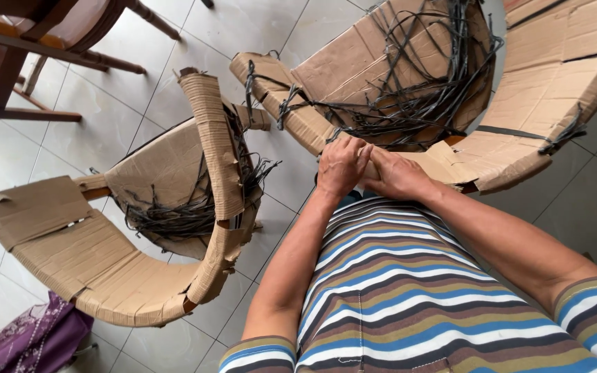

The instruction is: Weaving and securing synthetic rattan strands onto a chair frame

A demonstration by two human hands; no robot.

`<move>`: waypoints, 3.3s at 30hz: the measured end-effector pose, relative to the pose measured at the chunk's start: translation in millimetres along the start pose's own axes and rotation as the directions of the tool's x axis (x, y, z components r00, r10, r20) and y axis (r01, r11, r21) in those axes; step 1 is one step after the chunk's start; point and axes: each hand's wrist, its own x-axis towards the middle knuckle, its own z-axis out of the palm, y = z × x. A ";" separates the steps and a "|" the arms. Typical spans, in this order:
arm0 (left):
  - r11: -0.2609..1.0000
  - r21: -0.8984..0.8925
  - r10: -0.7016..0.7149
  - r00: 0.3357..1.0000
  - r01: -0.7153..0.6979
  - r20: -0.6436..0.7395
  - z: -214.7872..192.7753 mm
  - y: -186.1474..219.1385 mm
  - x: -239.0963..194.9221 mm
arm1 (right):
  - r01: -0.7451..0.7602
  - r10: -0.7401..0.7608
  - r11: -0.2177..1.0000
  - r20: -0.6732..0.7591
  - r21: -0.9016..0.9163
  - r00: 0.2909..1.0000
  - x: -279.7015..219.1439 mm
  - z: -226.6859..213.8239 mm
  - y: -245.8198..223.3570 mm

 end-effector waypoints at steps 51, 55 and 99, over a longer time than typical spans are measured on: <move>0.915 0.346 -0.209 0.977 0.206 -0.029 39.1 21.2 18.3 | -0.109 0.113 0.989 -0.032 0.102 0.993 189.8 32.2 285.5; 0.908 0.355 -0.227 0.973 0.223 -0.033 38.3 21.1 18.0 | -0.119 0.208 0.838 -0.110 0.532 0.972 151.6 -27.4 226.5; -0.390 -0.750 -0.507 0.556 0.533 0.659 68.0 98.5 84.9 | 0.124 -0.098 0.377 -0.094 0.918 0.991 2.4 -102.7 122.6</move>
